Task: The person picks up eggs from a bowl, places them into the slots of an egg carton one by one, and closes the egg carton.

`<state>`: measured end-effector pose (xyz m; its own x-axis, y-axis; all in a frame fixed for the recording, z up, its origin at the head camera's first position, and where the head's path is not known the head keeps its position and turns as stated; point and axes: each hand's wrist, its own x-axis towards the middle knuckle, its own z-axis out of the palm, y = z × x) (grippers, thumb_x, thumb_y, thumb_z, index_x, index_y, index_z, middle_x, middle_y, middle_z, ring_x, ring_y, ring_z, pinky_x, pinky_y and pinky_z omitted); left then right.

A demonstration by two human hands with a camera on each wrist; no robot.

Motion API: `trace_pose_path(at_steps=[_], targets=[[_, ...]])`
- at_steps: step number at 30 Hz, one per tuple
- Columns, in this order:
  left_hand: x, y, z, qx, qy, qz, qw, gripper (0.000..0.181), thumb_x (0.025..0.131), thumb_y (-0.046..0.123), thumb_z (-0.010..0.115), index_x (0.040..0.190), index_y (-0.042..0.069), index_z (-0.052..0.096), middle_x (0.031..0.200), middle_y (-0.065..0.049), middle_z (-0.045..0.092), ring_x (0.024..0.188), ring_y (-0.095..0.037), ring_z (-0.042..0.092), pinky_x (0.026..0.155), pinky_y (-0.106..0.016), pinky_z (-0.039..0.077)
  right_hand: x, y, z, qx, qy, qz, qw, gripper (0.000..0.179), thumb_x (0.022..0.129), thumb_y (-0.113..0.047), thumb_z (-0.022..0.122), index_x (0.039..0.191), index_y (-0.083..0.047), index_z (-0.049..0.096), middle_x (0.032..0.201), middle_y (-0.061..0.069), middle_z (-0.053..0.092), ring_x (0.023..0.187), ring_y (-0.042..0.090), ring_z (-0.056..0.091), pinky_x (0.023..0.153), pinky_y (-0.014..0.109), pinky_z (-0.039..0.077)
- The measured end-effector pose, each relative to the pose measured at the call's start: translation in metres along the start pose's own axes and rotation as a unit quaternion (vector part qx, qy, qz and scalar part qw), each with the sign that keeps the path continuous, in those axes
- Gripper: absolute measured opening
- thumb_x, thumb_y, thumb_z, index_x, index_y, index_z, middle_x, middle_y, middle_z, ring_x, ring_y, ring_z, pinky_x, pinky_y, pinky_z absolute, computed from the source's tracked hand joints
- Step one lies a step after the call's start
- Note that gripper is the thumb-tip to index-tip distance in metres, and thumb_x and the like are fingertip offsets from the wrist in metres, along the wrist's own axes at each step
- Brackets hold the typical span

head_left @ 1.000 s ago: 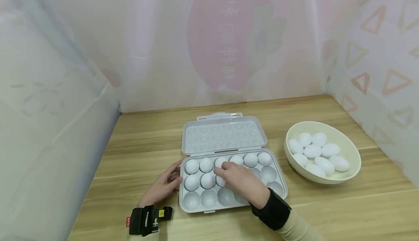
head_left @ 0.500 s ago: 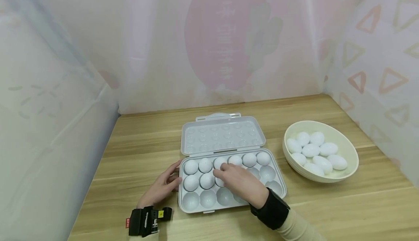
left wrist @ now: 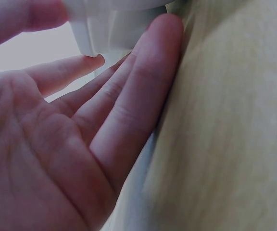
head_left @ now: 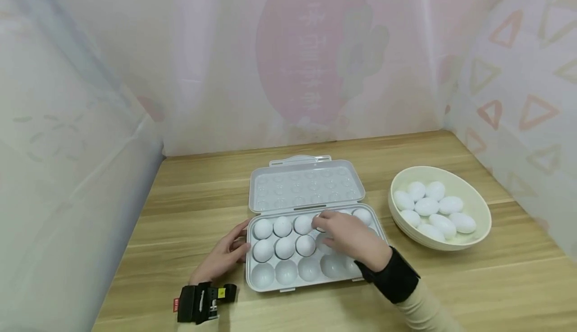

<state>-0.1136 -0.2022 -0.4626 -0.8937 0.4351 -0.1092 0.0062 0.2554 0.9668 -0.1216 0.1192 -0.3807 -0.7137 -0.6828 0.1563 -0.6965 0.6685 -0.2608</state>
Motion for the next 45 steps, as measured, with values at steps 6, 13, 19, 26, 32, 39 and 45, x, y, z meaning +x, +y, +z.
trace_pose_path(at_steps=[6, 13, 19, 26, 32, 39, 45], targets=[[0.001, 0.001, 0.0, -0.002, -0.002, 0.0, 1.0, 0.058, 0.095, 0.017, 0.049, 0.146, 0.015, 0.021, 0.135, -0.03, 0.036, 0.114, -0.043, 0.047, 0.08, -0.033, 0.053, -0.01, 0.023, -0.02, 0.005, 0.008, 0.045, 0.9989, 0.024, 0.074, -0.01, 0.072, 0.097, -0.009, 0.063, 0.092, 0.005, 0.062, 0.075, 0.018, 0.058, 0.064, 0.033, 0.051], [0.001, 0.003, 0.001, -0.002, -0.003, -0.005, 1.0, 0.058, 0.095, 0.017, 0.049, 0.146, 0.014, 0.02, 0.136, -0.03, 0.036, 0.115, -0.043, 0.046, 0.08, -0.033, 0.054, -0.028, 0.046, -0.043, -0.004, 0.018, 0.091, 0.9957, 0.021, 0.075, -0.01, 0.071, 0.095, -0.009, 0.065, 0.095, 0.006, 0.064, 0.076, 0.022, 0.061, 0.065, 0.038, 0.052], [0.0, 0.003, 0.002, -0.013, -0.008, 0.003, 0.9999, 0.058, 0.095, 0.016, 0.049, 0.146, 0.013, 0.02, 0.136, -0.03, 0.035, 0.114, -0.044, 0.047, 0.079, -0.034, 0.054, -0.046, 0.064, -0.063, -0.013, 0.03, 0.12, 0.9923, 0.018, 0.075, -0.007, 0.069, 0.092, -0.009, 0.067, 0.096, 0.007, 0.065, 0.083, 0.025, 0.061, 0.07, 0.043, 0.051], [0.0, 0.002, 0.002, -0.01, -0.007, 0.008, 0.9999, 0.058, 0.095, 0.016, 0.049, 0.146, 0.013, 0.02, 0.135, -0.03, 0.036, 0.113, -0.044, 0.047, 0.079, -0.035, 0.054, -0.066, 0.093, -0.085, -0.017, 0.014, 0.13, 0.9912, 0.018, 0.075, -0.007, 0.068, 0.093, -0.004, 0.068, 0.088, 0.009, 0.067, 0.079, 0.025, 0.061, 0.068, 0.043, 0.051], [0.0, 0.002, 0.002, -0.015, -0.007, 0.01, 0.9998, 0.059, 0.095, 0.015, 0.049, 0.146, 0.012, 0.019, 0.135, -0.031, 0.036, 0.114, -0.045, 0.046, 0.078, -0.034, 0.054, -0.08, 0.121, -0.093, -0.043, -0.025, 0.152, 0.9871, 0.022, 0.073, -0.009, 0.071, 0.093, 0.0, 0.067, 0.084, 0.012, 0.069, 0.077, 0.027, 0.062, 0.069, 0.043, 0.051], [-0.001, 0.001, 0.002, -0.016, -0.006, 0.007, 0.9998, 0.06, 0.095, 0.016, 0.05, 0.146, 0.012, 0.02, 0.136, -0.031, 0.035, 0.114, -0.044, 0.046, 0.079, -0.035, 0.054, -0.09, 0.145, -0.092, -0.072, -0.055, 0.167, 0.9817, 0.021, 0.071, -0.008, 0.071, 0.089, 0.0, 0.067, 0.076, 0.009, 0.067, 0.073, 0.024, 0.06, 0.067, 0.043, 0.05], [0.0, 0.003, 0.002, -0.009, -0.002, -0.003, 1.0, 0.058, 0.095, 0.017, 0.049, 0.146, 0.014, 0.02, 0.138, -0.031, 0.035, 0.115, -0.044, 0.046, 0.081, -0.037, 0.053, -0.092, 0.162, -0.086, -0.082, -0.084, 0.153, 0.9812, 0.013, 0.068, -0.005, 0.07, 0.081, -0.007, 0.066, 0.079, 0.005, 0.068, 0.073, 0.022, 0.06, 0.067, 0.041, 0.05]])
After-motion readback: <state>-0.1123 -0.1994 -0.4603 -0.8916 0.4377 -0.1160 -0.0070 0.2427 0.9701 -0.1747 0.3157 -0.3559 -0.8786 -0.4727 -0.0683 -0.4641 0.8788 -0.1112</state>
